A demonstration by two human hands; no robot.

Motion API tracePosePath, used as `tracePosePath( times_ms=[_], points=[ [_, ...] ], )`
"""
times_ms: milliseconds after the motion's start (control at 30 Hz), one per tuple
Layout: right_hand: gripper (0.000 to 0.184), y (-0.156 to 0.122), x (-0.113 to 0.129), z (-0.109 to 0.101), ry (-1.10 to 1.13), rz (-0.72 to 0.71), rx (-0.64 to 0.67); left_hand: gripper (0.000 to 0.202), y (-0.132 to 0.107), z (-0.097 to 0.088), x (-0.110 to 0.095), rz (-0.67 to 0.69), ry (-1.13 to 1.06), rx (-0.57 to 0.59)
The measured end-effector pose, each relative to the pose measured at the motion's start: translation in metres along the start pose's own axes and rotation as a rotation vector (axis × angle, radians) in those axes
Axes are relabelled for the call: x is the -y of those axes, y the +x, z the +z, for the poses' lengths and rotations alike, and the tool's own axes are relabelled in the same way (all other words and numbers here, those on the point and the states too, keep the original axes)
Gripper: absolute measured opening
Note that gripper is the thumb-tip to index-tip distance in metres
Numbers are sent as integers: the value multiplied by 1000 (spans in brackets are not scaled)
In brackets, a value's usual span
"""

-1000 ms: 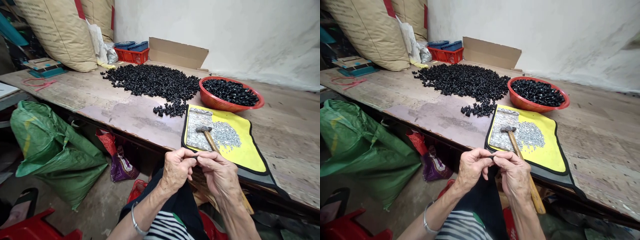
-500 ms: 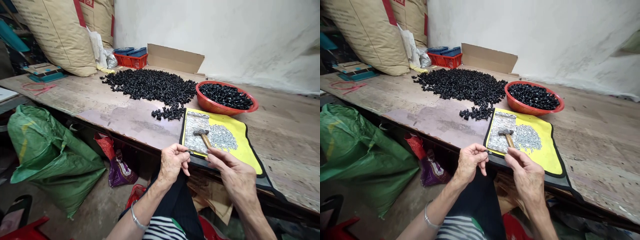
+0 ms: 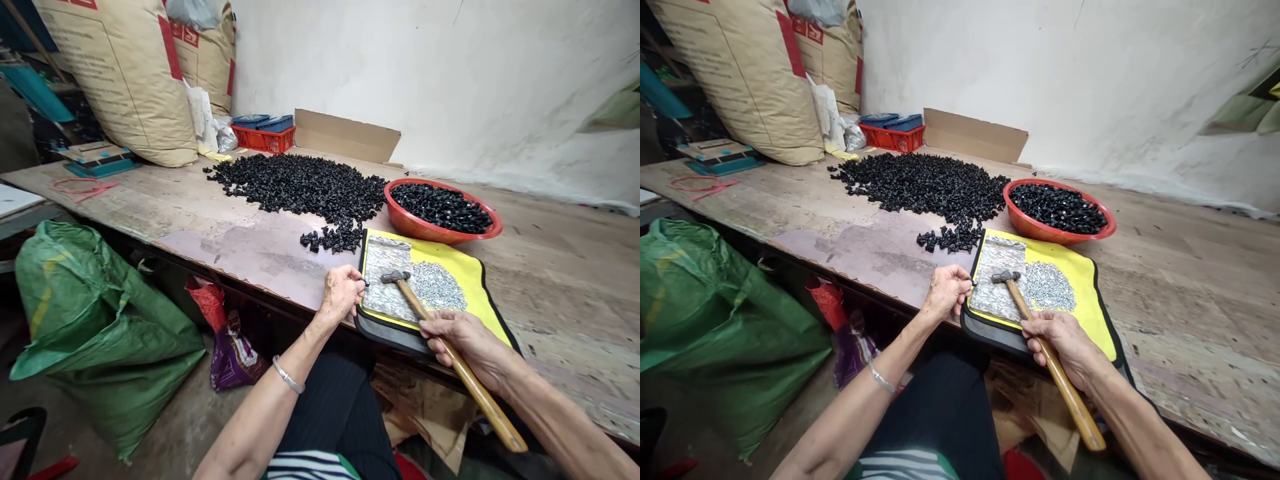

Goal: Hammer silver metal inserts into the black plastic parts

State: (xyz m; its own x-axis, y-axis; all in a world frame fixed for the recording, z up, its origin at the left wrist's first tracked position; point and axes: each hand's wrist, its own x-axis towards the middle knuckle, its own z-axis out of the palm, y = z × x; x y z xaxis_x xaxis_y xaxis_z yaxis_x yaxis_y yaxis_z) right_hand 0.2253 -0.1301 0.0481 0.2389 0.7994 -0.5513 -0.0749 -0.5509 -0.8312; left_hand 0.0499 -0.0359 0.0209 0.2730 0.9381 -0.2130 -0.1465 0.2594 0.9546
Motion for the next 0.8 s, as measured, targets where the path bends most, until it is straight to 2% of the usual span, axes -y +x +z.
tracePosePath(
  times_ms=[100, 167, 200, 267, 333, 400, 533, 667, 800],
  points=[
    [21, -5, 5, -3, -12, 100, 21, 10, 3, 2, 5, 6, 74, -2],
    [27, -9, 4, -2, -152, 54, -18, 9, 4, 2, 8, -2, 88, -10],
    [31, -11, 2, -1, -240, -25, -46, 9, 5, 3, 9, -5, 91, -16],
    [34, -13, -6, 4, -427, -272, -135, 9, 5, 3, 11, -5, 98, -24],
    [30, -14, -16, 10, -615, -524, -253, 9, 5, 2, 10, -10, 100, -22],
    [26, -14, -25, 16, -787, -700, -389, 9, 4, 0, 8, -20, 95, 4],
    [30, -13, -34, 27, -1054, -863, -596, 10, 2, -2, 4, -43, 101, 40],
    [26, -16, -27, 30, -1283, -913, -644, 11, 2, -1, 5, -54, 70, 20],
    [31, -25, -17, 34, -1234, -1072, -724, 11, 5, -1, 9, -69, 35, 24]
  ],
)
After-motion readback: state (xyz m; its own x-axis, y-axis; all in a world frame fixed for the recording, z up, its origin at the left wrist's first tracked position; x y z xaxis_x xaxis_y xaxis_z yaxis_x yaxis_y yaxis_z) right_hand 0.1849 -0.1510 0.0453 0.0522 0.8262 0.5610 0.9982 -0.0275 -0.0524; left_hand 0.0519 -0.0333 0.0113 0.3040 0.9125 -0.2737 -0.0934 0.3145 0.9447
